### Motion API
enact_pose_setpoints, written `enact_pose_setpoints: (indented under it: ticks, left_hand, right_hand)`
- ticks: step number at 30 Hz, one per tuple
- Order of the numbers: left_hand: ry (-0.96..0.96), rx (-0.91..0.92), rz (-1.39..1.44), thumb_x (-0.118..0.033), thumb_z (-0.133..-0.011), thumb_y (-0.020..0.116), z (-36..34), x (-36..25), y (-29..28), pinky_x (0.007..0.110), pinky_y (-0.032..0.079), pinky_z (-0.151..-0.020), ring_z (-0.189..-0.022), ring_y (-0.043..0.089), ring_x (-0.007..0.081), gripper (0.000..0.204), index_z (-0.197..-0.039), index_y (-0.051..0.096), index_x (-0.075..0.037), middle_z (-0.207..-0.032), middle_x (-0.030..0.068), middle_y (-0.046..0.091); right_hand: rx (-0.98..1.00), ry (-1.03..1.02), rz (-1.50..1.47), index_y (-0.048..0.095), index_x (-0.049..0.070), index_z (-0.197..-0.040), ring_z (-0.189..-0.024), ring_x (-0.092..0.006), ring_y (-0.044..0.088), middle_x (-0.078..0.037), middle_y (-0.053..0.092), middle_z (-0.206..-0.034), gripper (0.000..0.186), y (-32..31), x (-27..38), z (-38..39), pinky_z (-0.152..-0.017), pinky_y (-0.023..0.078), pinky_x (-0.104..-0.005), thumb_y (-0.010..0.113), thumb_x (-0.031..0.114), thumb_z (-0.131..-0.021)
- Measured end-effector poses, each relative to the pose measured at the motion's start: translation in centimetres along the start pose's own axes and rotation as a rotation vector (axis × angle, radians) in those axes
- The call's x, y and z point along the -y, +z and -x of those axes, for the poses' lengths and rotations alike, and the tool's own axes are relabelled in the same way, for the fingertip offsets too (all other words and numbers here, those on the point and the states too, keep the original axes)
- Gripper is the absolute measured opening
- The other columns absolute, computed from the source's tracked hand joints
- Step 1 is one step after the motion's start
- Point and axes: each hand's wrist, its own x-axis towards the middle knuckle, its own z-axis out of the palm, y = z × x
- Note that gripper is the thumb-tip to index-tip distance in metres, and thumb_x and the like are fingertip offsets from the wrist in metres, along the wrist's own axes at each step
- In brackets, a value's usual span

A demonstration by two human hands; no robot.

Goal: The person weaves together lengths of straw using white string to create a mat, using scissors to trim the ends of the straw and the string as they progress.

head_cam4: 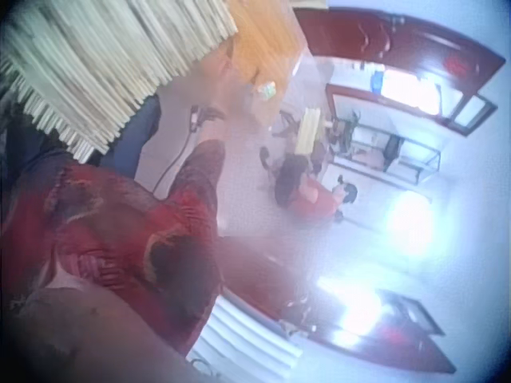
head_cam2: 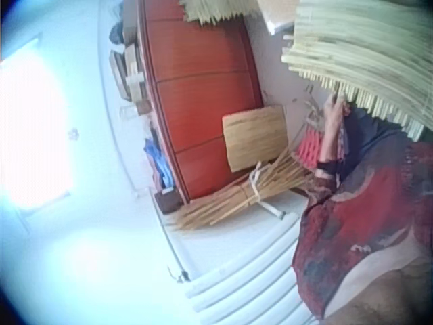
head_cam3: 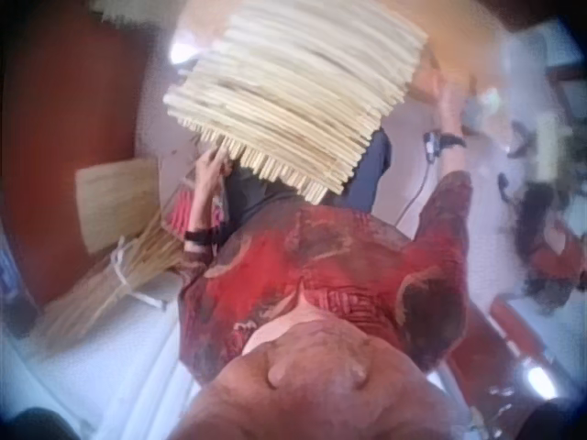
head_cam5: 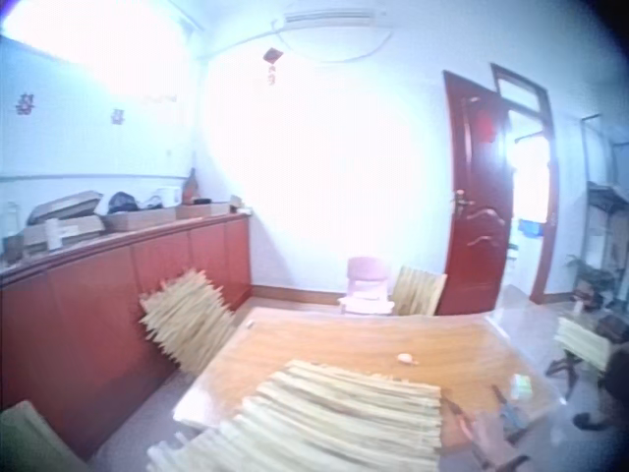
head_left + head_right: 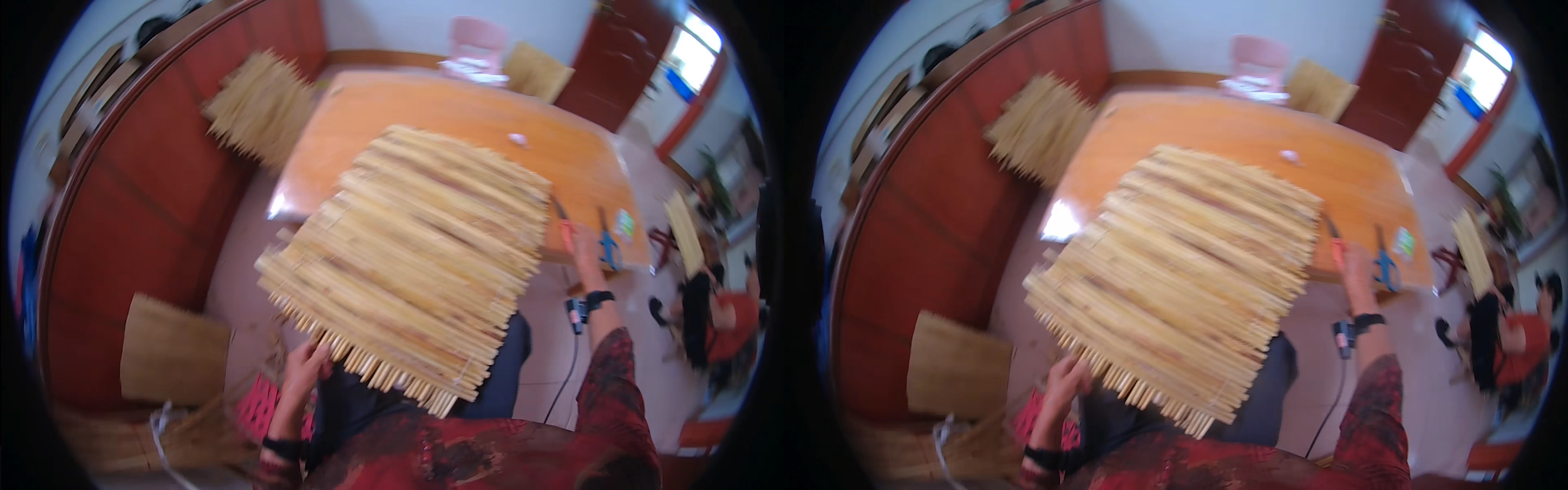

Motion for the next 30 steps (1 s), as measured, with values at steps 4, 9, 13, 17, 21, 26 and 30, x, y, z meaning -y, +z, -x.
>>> enact_pose_setpoints:
  ticks: [4, 9, 13, 17, 21, 26, 30]
  left_hand:
    - [-0.04, -0.104, -0.041, -0.029, -0.085, 0.054, 0.3, 0.1, 1.2, 0.022, 0.041, -0.046, -0.05, 0.051, 0.0092, 0.03, -0.073, 0.054, -0.002, -0.059, 0.0029, 0.053]
    - [-0.067, -0.133, -0.069, -0.029, -0.085, 0.054, 0.0, 0.2, 1.7, 0.024, 0.042, -0.046, -0.05, 0.053, 0.0102, 0.031, -0.075, 0.055, 0.0, -0.059, 0.0041, 0.055]
    - [0.129, -0.284, -0.571, -0.026, -0.084, 0.054, 1.6, -0.8, 1.0, 0.025, 0.041, -0.046, -0.05, 0.052, 0.0093, 0.028, -0.078, 0.057, 0.001, -0.056, 0.004, 0.054]
    - [0.052, 0.072, -0.09, -0.024, -0.085, 0.054, 2.4, -2.7, 2.7, 0.023, 0.043, -0.048, -0.053, 0.052, 0.0076, 0.023, -0.083, 0.058, -0.001, -0.061, 0.0024, 0.055]
    - [0.045, 0.406, 0.236, -0.023, -0.088, 0.051, 2.3, -2.8, 5.6, 0.022, 0.045, -0.055, -0.06, 0.053, 0.0079, 0.03, -0.107, 0.054, -0.001, -0.08, 0.0035, 0.059]
    - [0.053, 0.487, 0.396, -0.029, -0.088, 0.051, 2.2, -2.5, 7.6, 0.02, 0.044, -0.055, -0.062, 0.056, 0.0085, 0.034, -0.106, 0.051, 0.0, -0.078, 0.0037, 0.057]
    - [-0.07, 0.532, 0.509, -0.028, -0.088, 0.052, 0.9, -0.7, 7.3, 0.02, 0.045, -0.056, -0.063, 0.056, 0.0076, 0.029, -0.102, 0.051, -0.002, -0.08, 0.0038, 0.058]
  right_hand:
    - [0.18, 0.038, 0.086, 0.063, 0.004, -0.084, -0.075, -0.0371, 0.057, -0.018, 0.061, -0.081, 0.024, -1.2, 0.7, -2.0, -0.062, 0.045, -0.0438, 0.048, 0.023, -0.081]
    - [0.115, -0.111, -0.065, 0.06, 0.003, -0.09, -0.061, -0.0299, 0.059, -0.015, 0.061, -0.074, 0.019, 0.8, -5.9, -1.0, -0.056, 0.047, -0.0366, 0.05, 0.018, -0.083]
    - [0.397, 0.417, -0.879, 0.056, 0.004, -0.096, -0.054, -0.0079, 0.05, -0.001, 0.053, -0.062, 0.018, -6.1, 3.3, 1.5, -0.044, 0.038, -0.0209, 0.049, 0.015, -0.085]
    - [0.51, 0.166, -1.03, 0.055, 0.004, -0.098, -0.059, -0.0042, 0.047, 0.001, 0.053, -0.074, 0.017, -14.2, 16.4, 5.7, -0.048, 0.037, -0.0181, 0.045, 0.01, -0.085]
    - [0.778, -0.167, -0.995, 0.055, 0.002, -0.099, -0.071, -0.0097, 0.05, -0.003, 0.058, -0.089, 0.018, -16.6, 26.2, 9.4, -0.06, 0.04, -0.0215, 0.047, 0.008, -0.084]
    - [0.773, -0.464, -0.93, 0.054, 0.001, -0.098, -0.08, -0.0262, 0.053, -0.014, 0.053, -0.087, 0.018, -15.2, 31.0, 12.6, -0.071, 0.042, -0.0329, 0.052, 0.006, -0.081]
    - [0.749, -0.559, -0.886, 0.054, 0.001, -0.096, -0.08, -0.0311, 0.052, -0.016, 0.051, -0.087, 0.017, -15.1, 33.2, 12.8, -0.071, 0.042, -0.0351, 0.054, 0.002, -0.079]
